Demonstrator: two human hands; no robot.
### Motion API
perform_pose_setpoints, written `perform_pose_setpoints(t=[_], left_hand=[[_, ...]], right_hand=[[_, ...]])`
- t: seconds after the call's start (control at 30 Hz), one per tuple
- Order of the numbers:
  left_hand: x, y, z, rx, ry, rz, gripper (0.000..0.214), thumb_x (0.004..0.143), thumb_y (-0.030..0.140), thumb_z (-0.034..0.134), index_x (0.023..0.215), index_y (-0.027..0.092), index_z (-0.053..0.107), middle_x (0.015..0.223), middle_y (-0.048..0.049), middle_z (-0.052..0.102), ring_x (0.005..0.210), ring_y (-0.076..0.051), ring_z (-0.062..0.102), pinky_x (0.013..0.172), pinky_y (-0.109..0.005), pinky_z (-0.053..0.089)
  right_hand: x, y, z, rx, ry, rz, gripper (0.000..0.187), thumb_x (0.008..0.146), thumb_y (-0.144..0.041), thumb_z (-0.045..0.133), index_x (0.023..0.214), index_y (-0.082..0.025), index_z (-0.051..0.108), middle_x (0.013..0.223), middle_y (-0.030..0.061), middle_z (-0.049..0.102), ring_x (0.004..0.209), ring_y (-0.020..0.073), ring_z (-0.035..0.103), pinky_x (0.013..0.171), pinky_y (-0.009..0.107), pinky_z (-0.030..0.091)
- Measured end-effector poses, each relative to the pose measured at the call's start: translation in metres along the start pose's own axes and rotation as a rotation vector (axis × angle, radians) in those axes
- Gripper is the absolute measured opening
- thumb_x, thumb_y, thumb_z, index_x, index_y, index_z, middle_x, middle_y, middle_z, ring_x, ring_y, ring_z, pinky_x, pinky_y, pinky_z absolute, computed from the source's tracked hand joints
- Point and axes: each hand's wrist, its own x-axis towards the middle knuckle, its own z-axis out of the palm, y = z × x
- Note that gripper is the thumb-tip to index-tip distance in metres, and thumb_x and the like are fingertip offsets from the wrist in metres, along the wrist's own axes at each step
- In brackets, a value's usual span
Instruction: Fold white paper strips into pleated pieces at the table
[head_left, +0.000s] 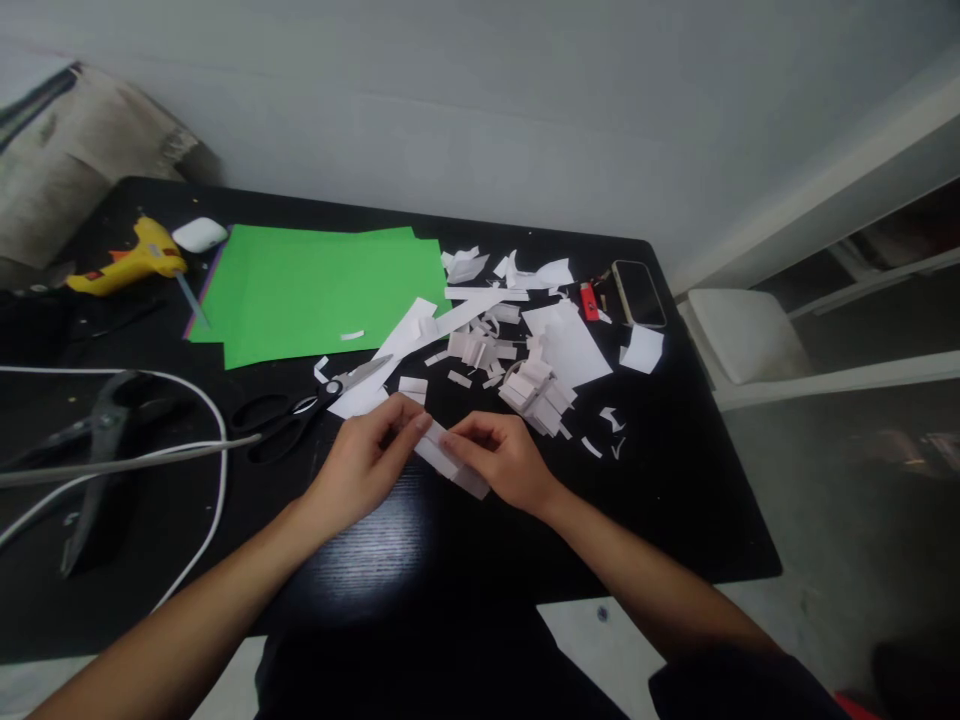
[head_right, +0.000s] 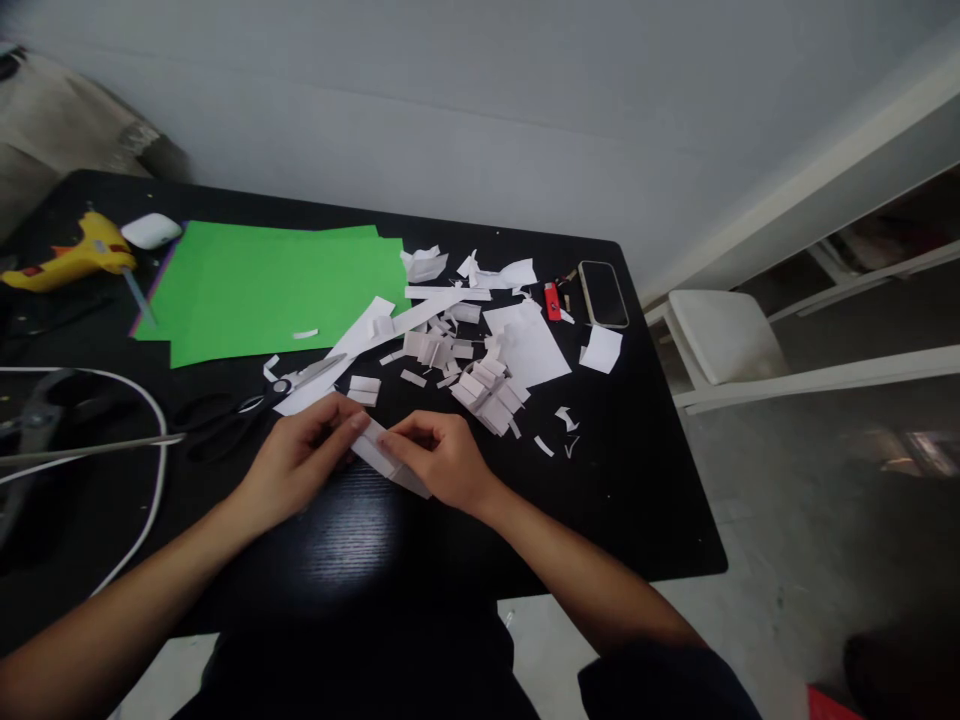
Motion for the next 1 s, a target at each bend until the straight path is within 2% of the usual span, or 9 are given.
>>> perform_pose_setpoints(t=[0.33,0.43,0.53,0.63,0.7,0.77,0.9,1.0], left_hand=[[0.007,-0.004,-0.008,-0.01,0.165,-0.04,0.026,0.099,0.045,0.059,0.093,0.021,0.066,0.067,0.0041,0.054,0.059,-0.013,0.048,0.055,-0.026,0.037],[0.009,-0.006,-0.006,-0.114,0.191,-0.067,0.024,0.098,0.044,0.061,0.107,0.022,0.064,0.059,0.0072,0.047,0.052,-0.012,0.044,0.049,-0.025,0.033],[0.009,-0.008,-0.004,-0.19,0.152,-0.083,0.023,0.1,0.043,0.059,0.109,0.022,0.059,0.057,0.008,0.047,0.05,-0.012,0.044,0.047,-0.024,0.033],[0.008,-0.008,-0.003,-0.151,0.09,-0.064,0.029,0.104,0.047,0.051,0.1,0.02,0.061,0.064,0.004,0.054,0.055,-0.012,0.05,0.052,-0.025,0.038],[0.007,-0.006,-0.004,-0.117,0.037,-0.038,0.034,0.105,0.048,0.047,0.102,0.019,0.064,0.072,0.0007,0.059,0.062,-0.013,0.055,0.058,-0.026,0.044],[0.006,-0.005,-0.006,-0.096,-0.015,-0.012,0.036,0.103,0.05,0.05,0.112,0.018,0.065,0.081,-0.0016,0.063,0.068,-0.015,0.059,0.064,-0.029,0.049],[0.003,-0.003,-0.008,-0.072,-0.138,0.023,0.045,0.094,0.046,0.067,0.13,0.02,0.057,0.095,-0.0035,0.069,0.081,-0.019,0.065,0.071,-0.031,0.052],[0.003,-0.005,-0.007,-0.044,-0.115,0.006,0.041,0.096,0.043,0.064,0.129,0.02,0.058,0.09,-0.0018,0.069,0.078,-0.019,0.065,0.073,-0.031,0.052]], right_hand=[[0.003,0.003,-0.003,0.039,-0.032,0.017,0.018,0.082,-0.038,0.08,0.084,-0.02,0.077,0.082,0.0021,0.077,0.075,0.017,0.07,0.071,0.03,0.056],[0.0,0.002,-0.002,0.135,-0.062,0.014,0.028,0.08,-0.032,0.082,0.105,-0.023,0.073,0.09,0.0018,0.077,0.081,0.0178,0.073,0.073,0.03,0.058],[-0.002,0.001,0.0,0.234,-0.138,-0.009,0.049,0.079,-0.022,0.081,0.125,-0.028,0.064,0.1,0.001,0.076,0.086,0.0175,0.074,0.078,0.032,0.06],[-0.002,0.002,0.0,0.257,-0.155,-0.039,0.049,0.08,-0.018,0.08,0.125,-0.028,0.063,0.101,0.0,0.074,0.086,0.0164,0.074,0.082,0.033,0.06],[0.0,0.005,0.0,0.268,-0.133,-0.05,0.048,0.08,-0.018,0.08,0.124,-0.028,0.064,0.099,-0.0005,0.073,0.086,0.0158,0.073,0.082,0.032,0.06],[0.002,0.008,-0.001,0.288,-0.112,-0.046,0.052,0.077,-0.018,0.083,0.124,-0.028,0.063,0.099,-0.0008,0.072,0.086,0.0154,0.072,0.082,0.031,0.06],[0.005,0.013,-0.003,0.338,-0.088,-0.019,0.063,0.073,-0.02,0.087,0.127,-0.028,0.056,0.1,-0.0012,0.073,0.087,0.0162,0.072,0.082,0.032,0.06],[0.005,0.016,-0.002,0.347,-0.073,-0.027,0.065,0.073,-0.021,0.087,0.127,-0.029,0.052,0.098,-0.0023,0.073,0.086,0.0161,0.073,0.082,0.032,0.06]])
